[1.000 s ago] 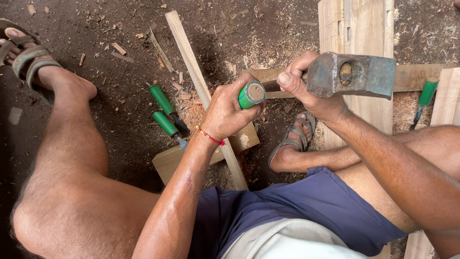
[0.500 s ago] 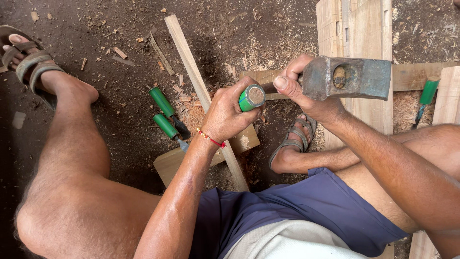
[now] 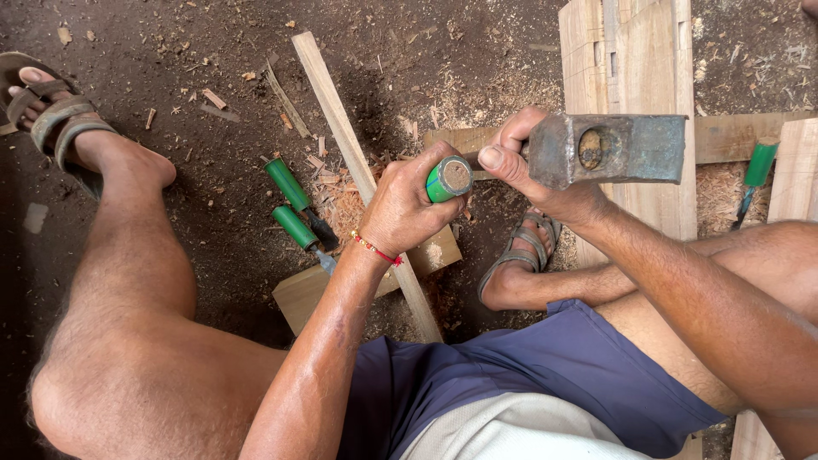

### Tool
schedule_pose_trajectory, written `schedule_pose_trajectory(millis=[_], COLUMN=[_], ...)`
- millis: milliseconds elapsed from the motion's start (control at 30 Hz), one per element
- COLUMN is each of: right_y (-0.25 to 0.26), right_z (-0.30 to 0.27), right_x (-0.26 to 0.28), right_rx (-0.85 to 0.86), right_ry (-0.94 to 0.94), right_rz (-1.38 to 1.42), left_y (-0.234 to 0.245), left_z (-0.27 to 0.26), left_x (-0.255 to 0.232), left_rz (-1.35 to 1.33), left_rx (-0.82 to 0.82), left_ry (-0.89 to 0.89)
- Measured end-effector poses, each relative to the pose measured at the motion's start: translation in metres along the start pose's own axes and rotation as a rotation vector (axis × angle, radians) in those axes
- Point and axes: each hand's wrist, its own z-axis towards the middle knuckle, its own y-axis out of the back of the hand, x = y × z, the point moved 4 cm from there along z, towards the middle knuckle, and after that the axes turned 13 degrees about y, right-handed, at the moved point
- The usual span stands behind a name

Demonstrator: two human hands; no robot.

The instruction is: The person carves a hole into a piece of wood by striking a chisel with a hammer while sitting on the floor.

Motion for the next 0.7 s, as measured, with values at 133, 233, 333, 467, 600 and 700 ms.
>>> schedule_pose_trajectory(millis=[133, 233, 333, 467, 600, 700], right_y=[-0.0016, -0.0024, -0.0027, -0.0042, -0.0043, -0.004], right_z=[-0.0011, -0.0016, -0.0013, -0.0021, -0.0005, 0.0007], right_x=[-0.001, -0.0009, -0.0009, -0.0003, -0.0007, 0.004], right_rx=[0.003, 0.01, 0.007, 0.01, 0.03, 0.026], right_ry=[0.009, 0.002, 0.01, 0.012, -0.002, 0.052], right_rz=[0.012, 0.024, 0.006, 0.021, -0.012, -0.065], left_y=[-0.0012, -0.0031, -0.0039, -0.0032, -0.0028, -0.0033], left_z=[0.0002, 0.0, 0.0004, 0.0001, -0.0003, 0.0003], left_x=[0.0002, 0.0008, 0.0013, 0.0014, 0.0011, 0.0005], left_rz=[-0.001, 0.015, 0.026, 0.021, 0.025, 0.025], left_rx=[0.018, 0.01, 0.001, 0.005, 0.001, 0.0], left_ry=[-0.012, -0.005, -0.02, -0.03, -0.027, -0.032])
